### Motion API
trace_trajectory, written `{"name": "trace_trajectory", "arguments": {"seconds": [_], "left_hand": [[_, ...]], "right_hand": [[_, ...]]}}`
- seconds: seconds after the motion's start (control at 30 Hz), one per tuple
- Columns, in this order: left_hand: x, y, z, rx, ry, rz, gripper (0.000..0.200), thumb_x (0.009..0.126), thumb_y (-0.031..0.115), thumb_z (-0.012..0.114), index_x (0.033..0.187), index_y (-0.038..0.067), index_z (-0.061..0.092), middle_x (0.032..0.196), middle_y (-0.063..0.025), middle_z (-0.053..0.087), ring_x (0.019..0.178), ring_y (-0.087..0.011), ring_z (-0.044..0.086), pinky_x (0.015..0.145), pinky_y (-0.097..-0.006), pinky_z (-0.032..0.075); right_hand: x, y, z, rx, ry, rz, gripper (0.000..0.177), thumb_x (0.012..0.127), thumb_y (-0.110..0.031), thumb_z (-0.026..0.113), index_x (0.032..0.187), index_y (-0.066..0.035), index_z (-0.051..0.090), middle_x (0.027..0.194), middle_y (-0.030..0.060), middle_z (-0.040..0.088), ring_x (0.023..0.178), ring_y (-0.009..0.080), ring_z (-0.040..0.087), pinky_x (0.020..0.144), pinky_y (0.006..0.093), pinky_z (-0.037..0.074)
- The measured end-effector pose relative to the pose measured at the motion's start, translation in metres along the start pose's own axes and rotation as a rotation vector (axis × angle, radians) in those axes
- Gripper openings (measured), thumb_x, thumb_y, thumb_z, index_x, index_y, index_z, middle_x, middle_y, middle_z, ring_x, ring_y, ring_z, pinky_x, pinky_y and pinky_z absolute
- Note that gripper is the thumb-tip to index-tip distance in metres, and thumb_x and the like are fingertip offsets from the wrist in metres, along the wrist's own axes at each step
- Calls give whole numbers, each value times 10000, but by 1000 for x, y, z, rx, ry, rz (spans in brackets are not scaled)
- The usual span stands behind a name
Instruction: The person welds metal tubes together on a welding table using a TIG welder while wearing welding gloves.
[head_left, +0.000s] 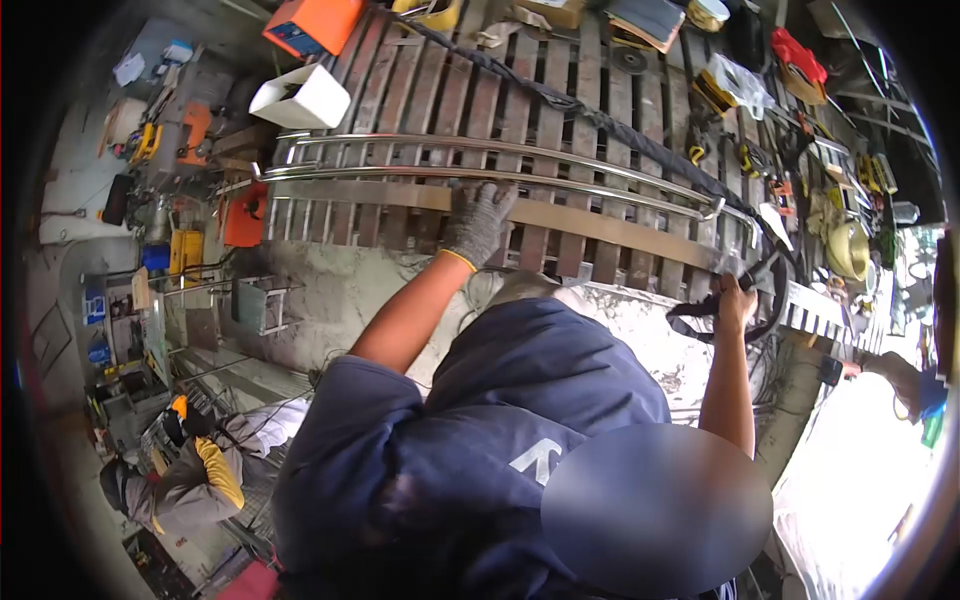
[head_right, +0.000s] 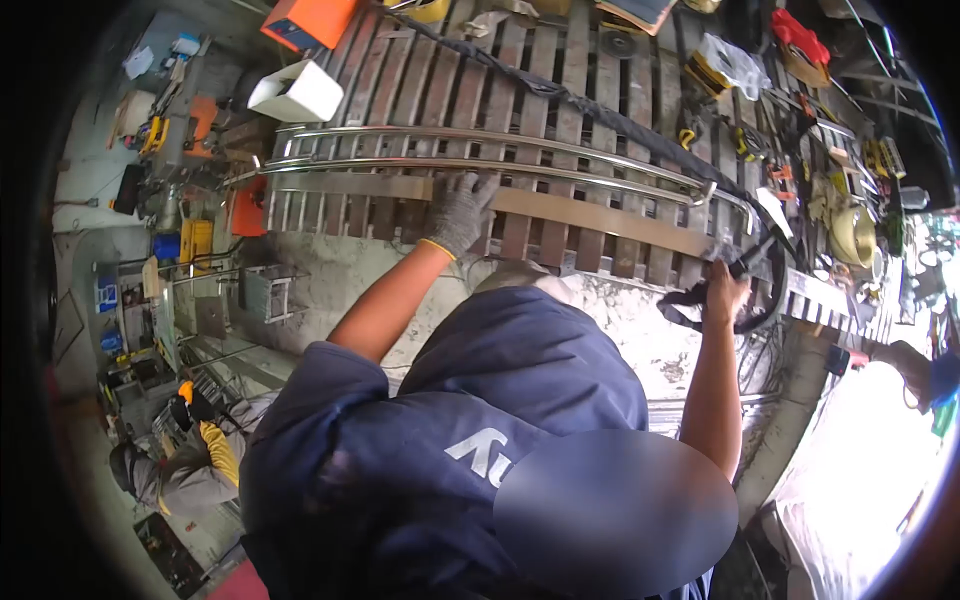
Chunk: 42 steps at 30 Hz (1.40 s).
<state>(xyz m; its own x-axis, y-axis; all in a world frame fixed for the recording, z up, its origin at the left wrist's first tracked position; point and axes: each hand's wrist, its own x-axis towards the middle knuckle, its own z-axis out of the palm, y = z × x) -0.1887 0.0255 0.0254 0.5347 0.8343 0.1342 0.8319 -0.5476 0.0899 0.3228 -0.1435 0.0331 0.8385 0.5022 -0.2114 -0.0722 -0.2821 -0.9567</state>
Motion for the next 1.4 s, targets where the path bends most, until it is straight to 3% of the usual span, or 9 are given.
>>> {"name": "trace_trajectory", "arguments": {"seconds": [0.13,0.2,0.33,0.63,0.8,1.07,1.17,1.3,1.4], "left_hand": [[19,-1,-6,3,57,1,675,852,180,849,1498,223,657,1319,-114,585,1255,-393,555,1099,-566,466],[31,1,-5,-45,127,-5,639,849,214,866,1461,205,680,1304,-133,610,1254,-404,573,1079,-560,483],[69,14,-37,-25,-161,-10,563,931,394,831,1389,99,687,1242,-197,668,1204,-426,637,1038,-569,507],[157,73,2,-416,3,428,401,1009,300,744,1348,89,711,1272,-172,716,1211,-428,652,1050,-547,533],[185,136,11,-213,-237,454,536,1030,496,717,1361,80,649,1330,-195,691,1250,-447,654,1045,-595,537],[163,130,10,-2,-177,454,483,1090,515,614,1377,126,610,1265,-208,722,1219,-449,642,1143,-722,364],[178,113,33,-240,-200,449,472,1100,495,604,1405,134,611,1204,-197,758,1198,-446,637,1161,-732,311],[192,111,50,-37,-91,579,470,1104,505,598,1326,93,640,1085,-254,757,1149,-491,637,1100,-706,357],[197,115,31,-10,-91,671,377,1078,453,651,1204,98,658,987,-250,720,1035,-471,645,978,-648,442]], "right_hand": [[-7,-24,19,-58,67,61,225,886,-41,748,801,-67,541,724,2,584,584,119,549,515,312,442],[22,17,14,94,42,47,334,863,-81,840,1036,63,593,796,45,637,678,139,596,566,328,498],[19,19,11,203,-18,91,409,895,-38,808,1194,101,566,838,49,675,679,136,628,576,314,498],[-51,-38,-54,40,-62,83,408,975,-40,776,1267,54,508,1147,211,807,889,264,826,663,375,671],[-92,-75,-103,-251,-34,-25,304,967,-172,828,1090,-1,609,816,87,740,685,172,757,604,328,575],[-164,-106,-160,-474,90,-8,437,953,-217,862,1267,4,651,860,102,733,763,173,685,718,369,554],[-188,-110,-173,-559,140,-56,407,961,-187,854,1263,-3,654,875,97,735,750,158,678,705,356,553],[-205,-97,-189,-465,195,-87,352,968,-112,836,1259,-8,667,865,73,739,738,133,677,681,321,550],[-213,-103,-197,-459,213,6,390,946,-148,883,1254,-19,682,954,79,754,873,140,693,822,321,563]]}}
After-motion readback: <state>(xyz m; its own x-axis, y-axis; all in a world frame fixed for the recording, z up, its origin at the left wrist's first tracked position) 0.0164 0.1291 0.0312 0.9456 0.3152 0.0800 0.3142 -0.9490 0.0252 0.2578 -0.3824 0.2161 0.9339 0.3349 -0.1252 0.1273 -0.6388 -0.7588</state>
